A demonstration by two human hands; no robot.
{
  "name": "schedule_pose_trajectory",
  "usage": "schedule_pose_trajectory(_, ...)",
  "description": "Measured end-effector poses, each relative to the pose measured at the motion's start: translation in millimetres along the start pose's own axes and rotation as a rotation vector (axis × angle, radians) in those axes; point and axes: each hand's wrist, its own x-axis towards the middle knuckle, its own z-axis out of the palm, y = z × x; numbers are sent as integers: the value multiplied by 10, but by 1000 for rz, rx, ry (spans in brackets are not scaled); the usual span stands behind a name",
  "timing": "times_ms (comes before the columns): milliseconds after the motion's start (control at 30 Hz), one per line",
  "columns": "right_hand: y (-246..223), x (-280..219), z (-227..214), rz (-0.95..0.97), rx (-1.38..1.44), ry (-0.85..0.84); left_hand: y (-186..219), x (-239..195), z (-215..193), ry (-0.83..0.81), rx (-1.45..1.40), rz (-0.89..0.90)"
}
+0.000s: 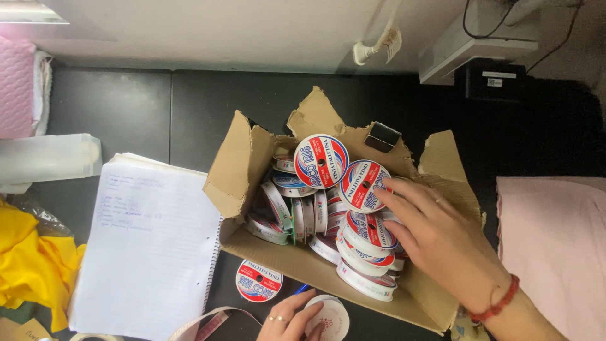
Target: Measuring and cutting ribbon strips from rolls and organizing the rolls in a box.
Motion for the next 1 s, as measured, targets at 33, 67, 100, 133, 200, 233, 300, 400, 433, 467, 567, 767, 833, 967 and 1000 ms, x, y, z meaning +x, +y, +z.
schedule_pose_trajectory(33, -43, -49, -43, 3, 3, -4, 165, 157, -178, -5, -2, -3)
schedule_pose_trajectory(67, -89, -101, -87, 63, 61, 7, 331, 312, -356, 51, 4, -78)
schedule_pose_trajectory(100, -145, -170, -133, 128, 119, 17, 498, 460, -538, 101, 8, -153)
schedule_pose_trajectory(133, -130, -249, -118, 136, 121, 12, 463, 496, -580, 92, 4, -155)
schedule_pose_trajectory(200, -87, -377, -106, 139, 156, -41, 390, 596, -659, 217, 92, 96)
schedule_pose_trajectory(233, -68, -369, -126, 140, 154, -37, 479, 718, -699, 218, 92, 101)
schedule_pose_trajectory(300, -48, -356, -173, -92, 7, -239, 670, 949, -799, 351, 162, 80)
schedule_pose_trajectory(400, -154, -209, -88, -175, -83, -225, 717, 1070, -742, 409, 184, 55)
schedule_pose_trajectory(433, -150, -185, -48, -179, -83, -220, 742, 1077, -743, 413, 189, 57)
schedule_pose_trajectory(467, -146, -157, -3, -209, -94, -203, 761, 1084, -742, 414, 177, 61)
schedule_pose_trajectory(567, -138, -142, 31, -166, 58, -229, 712, 925, -696, 410, 151, 44)
schedule_pose_trajectory(767, -159, -179, -199, 249, 296, -203, 352, 480, -721, 313, 192, 87)
schedule_pose_trajectory(833, -190, -249, -334, 289, 321, -140, 114, 297, -745, 314, 209, 108)
schedule_pose_trajectory(967, -191, -549, -563, 756, 501, 306, -103, 127, -828, 75, 270, 106)
schedule_pose_trajectory(1000, -166, -632, -597, 811, 622, 475, -59, 149, -843, 135, 282, 40)
